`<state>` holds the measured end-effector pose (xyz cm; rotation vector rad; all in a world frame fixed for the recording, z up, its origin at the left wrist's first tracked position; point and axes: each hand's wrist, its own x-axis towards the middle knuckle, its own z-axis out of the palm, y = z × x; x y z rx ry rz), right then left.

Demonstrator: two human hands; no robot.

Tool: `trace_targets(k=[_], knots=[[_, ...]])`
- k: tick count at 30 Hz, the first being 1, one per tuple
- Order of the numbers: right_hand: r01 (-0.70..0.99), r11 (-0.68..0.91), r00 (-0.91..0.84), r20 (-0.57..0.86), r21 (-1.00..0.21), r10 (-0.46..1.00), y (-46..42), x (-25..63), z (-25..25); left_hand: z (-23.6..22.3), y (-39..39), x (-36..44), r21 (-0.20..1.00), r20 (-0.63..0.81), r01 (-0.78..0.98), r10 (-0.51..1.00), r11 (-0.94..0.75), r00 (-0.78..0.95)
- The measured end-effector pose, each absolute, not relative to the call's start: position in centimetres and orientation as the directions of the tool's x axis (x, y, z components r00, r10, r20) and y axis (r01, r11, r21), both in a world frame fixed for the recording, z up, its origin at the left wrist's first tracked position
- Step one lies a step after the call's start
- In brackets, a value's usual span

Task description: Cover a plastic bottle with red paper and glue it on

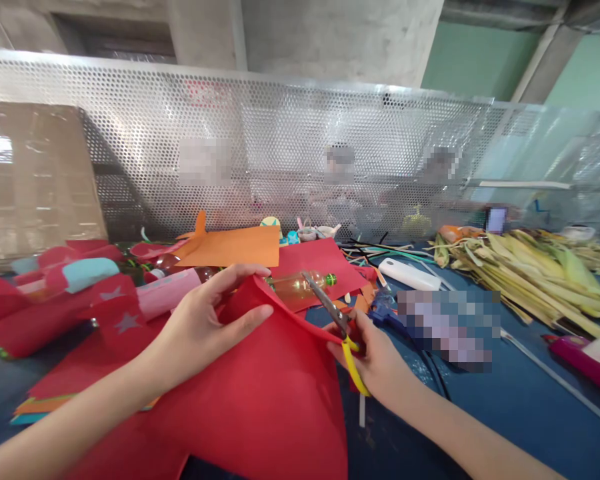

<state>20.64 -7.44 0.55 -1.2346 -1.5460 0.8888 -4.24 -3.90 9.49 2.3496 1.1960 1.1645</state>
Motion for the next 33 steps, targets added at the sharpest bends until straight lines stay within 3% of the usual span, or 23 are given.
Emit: trace_targets(k=[7,12,15,19,24,28,33], knots=[[-0.008,0.157,0.019,0.157,-0.988,0.987,-6.9,20.8,1.6,10.4,-3.4,-5.3,0.451,0.362,0.541,0.699,-0.71,0.617],[-0.248,0.004,0.036,-0.005,-0.969,0.999,-7.0,21.2,2.7,10.3,-0.9,-6.5,0.466,0.255,0.61,0.758,-0.641,0.601],[-0.331,-0.059,0.023,-0.071,-0.942,0.997,-7.1,21.4,2.7,10.1,0.3,-6.7,0.448,0.315,0.657,0.794,-0.607,0.519],[-0.383,-0.078,-0.012,-0.08,-0.92,0.997,-7.2,21.2,2.9,9.8,0.3,-6.0,0.271,0.508,0.729,0.736,-0.629,0.447],[-0.387,-0.038,0.095,-0.081,-0.921,0.992,-7.4,21.0,3.4,9.1,-2.3,-4.4,0.034,0.698,0.717,0.529,-0.696,0.482],[-0.364,-0.053,0.118,-0.102,-0.93,0.988,-7.6,21.1,3.7,8.1,-5.0,-3.3,-0.12,0.602,0.546,0.377,-0.829,0.704],[-0.397,0.052,0.069,0.027,-0.916,0.997,-7.8,21.1,3.4,7.1,-7.1,-2.3,-0.248,0.477,0.434,0.281,-0.866,0.833]])
